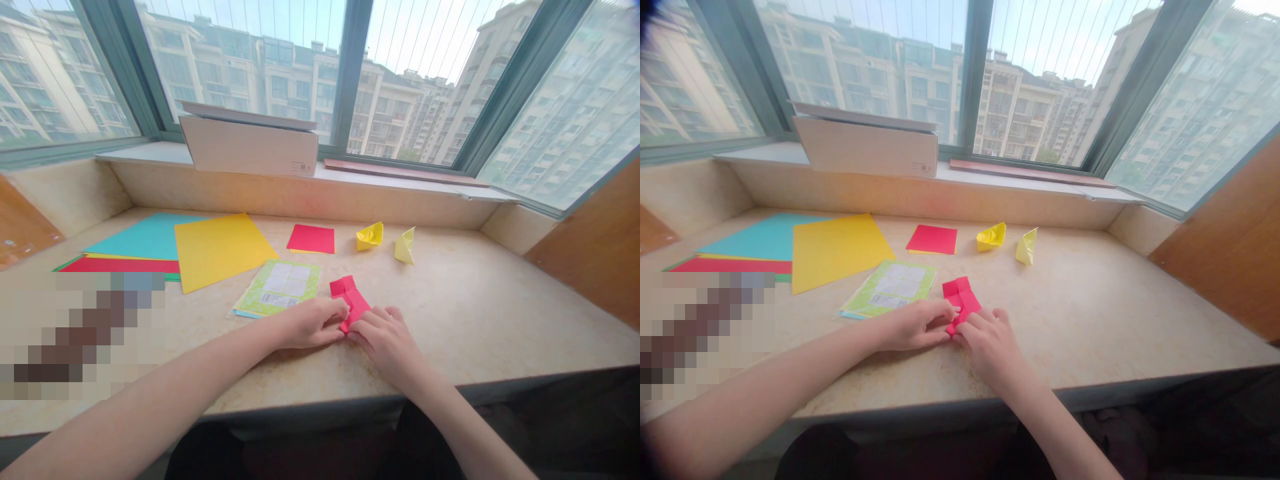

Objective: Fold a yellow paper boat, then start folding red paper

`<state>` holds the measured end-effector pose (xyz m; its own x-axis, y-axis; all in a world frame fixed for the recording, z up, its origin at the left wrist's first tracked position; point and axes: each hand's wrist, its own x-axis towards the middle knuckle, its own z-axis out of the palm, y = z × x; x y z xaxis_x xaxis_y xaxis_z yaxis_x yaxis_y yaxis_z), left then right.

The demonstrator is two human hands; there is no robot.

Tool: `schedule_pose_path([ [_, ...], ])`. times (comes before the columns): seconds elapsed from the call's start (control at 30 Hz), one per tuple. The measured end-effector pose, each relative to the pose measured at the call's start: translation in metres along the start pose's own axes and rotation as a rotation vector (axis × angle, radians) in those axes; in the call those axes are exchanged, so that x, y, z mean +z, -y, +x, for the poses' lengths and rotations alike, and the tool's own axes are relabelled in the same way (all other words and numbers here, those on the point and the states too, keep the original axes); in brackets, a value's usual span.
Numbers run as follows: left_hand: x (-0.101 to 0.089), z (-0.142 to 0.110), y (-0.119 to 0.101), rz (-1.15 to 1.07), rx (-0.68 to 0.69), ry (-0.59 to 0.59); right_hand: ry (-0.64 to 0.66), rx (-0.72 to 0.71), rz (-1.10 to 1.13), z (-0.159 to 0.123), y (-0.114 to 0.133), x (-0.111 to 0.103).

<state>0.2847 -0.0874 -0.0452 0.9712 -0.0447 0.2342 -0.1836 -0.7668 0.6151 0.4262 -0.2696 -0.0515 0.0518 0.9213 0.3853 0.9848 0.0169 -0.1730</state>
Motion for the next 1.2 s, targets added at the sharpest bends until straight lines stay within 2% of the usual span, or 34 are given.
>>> schedule_pose_path([
  [0.2,0.0,0.003,-0.005,0.03,0.07,0.051,0.046,-0.009,0.034,0.007,-0.01,-0.002],
  [0.4,0.0,0.004,-0.004,0.054,0.057,0.057,0.128,-0.097,0.147,0.003,-0.032,-0.018],
  [0.57,0.001,0.005,-0.006,0.058,0.039,0.04,0.163,-0.067,0.203,0.006,-0.044,-0.016],
  [0.7,0.0,0.005,-0.009,0.05,0.002,0.044,0.162,-0.017,0.22,0.011,-0.044,-0.01],
  [0.9,0.003,0.002,-0.007,-0.042,-0.094,0.017,0.176,-0.041,0.281,0.009,-0.039,-0.011],
  [1.2,0.004,0.004,-0.007,-0.11,-0.1,-0.025,0.169,-0.067,0.222,0.006,-0.031,-0.009],
])
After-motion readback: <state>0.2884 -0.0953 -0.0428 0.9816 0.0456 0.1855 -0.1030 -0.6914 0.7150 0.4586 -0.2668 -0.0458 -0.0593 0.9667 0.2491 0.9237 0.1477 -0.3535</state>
